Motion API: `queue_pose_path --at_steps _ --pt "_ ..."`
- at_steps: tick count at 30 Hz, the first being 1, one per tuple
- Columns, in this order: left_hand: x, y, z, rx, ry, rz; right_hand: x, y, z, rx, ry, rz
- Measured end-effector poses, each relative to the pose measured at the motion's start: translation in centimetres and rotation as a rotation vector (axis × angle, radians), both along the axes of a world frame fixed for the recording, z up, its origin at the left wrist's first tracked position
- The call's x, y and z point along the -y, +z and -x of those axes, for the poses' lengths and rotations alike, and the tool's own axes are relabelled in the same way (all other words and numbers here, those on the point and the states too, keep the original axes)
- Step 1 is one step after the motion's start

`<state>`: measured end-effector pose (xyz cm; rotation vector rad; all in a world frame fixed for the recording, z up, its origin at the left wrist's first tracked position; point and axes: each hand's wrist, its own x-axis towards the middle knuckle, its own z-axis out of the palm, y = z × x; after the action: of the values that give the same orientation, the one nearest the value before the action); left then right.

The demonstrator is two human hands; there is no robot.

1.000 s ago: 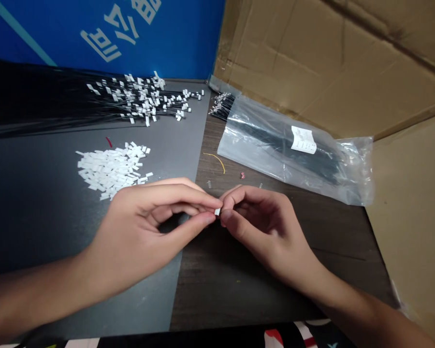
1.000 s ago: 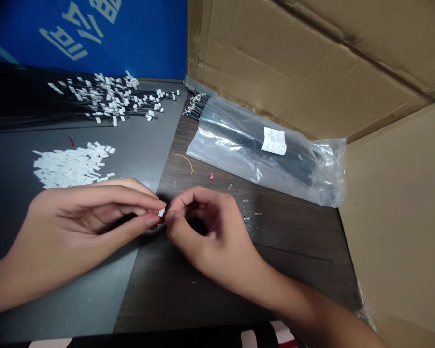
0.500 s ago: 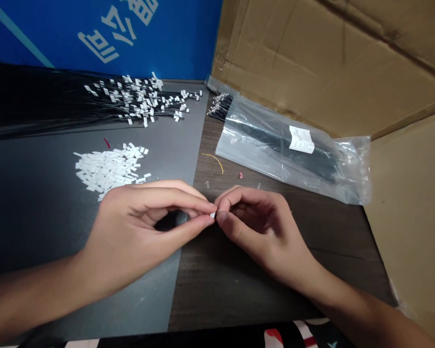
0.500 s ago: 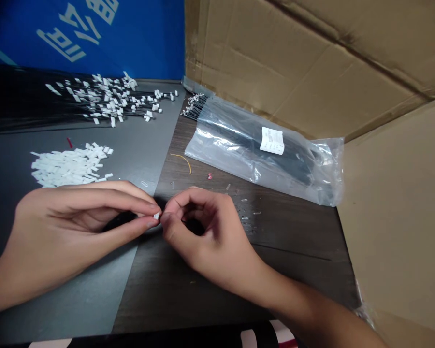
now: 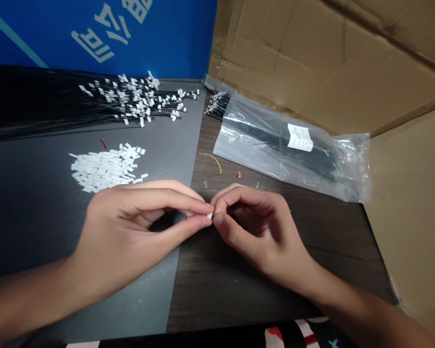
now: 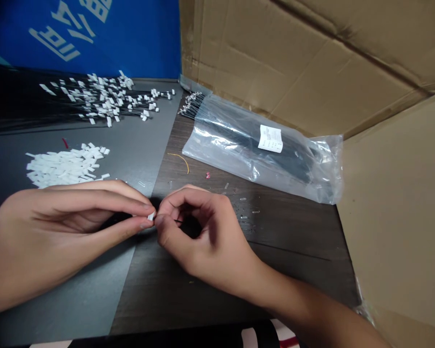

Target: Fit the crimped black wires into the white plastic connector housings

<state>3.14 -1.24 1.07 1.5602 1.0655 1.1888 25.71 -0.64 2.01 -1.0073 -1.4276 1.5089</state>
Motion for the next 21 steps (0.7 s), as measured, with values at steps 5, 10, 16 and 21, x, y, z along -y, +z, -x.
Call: queue_pose_path --at_steps 5,10,16,21 --pt "-0.5 -0.3 -0.3 0.038 -0.031 -0.050 0.1 -0.7 -0.1 -0.031 0.014 0.002" --pt "-1.3 0.3 -0.1 0.159 -0.109 0.082 0.1 -0.2 -0.5 -0.001 0.032 -0.105" --pt "-2.6 3.8 1.5 0.324 -0.166 0.259 -1.6 0.3 -2.2 0.068 -0.106 -0.198" --pt "-3.0 7.4 4.6 0.410 -0.076 0.357 -3.9 0.6 -2.8 0.062 -0.392 -0.261"
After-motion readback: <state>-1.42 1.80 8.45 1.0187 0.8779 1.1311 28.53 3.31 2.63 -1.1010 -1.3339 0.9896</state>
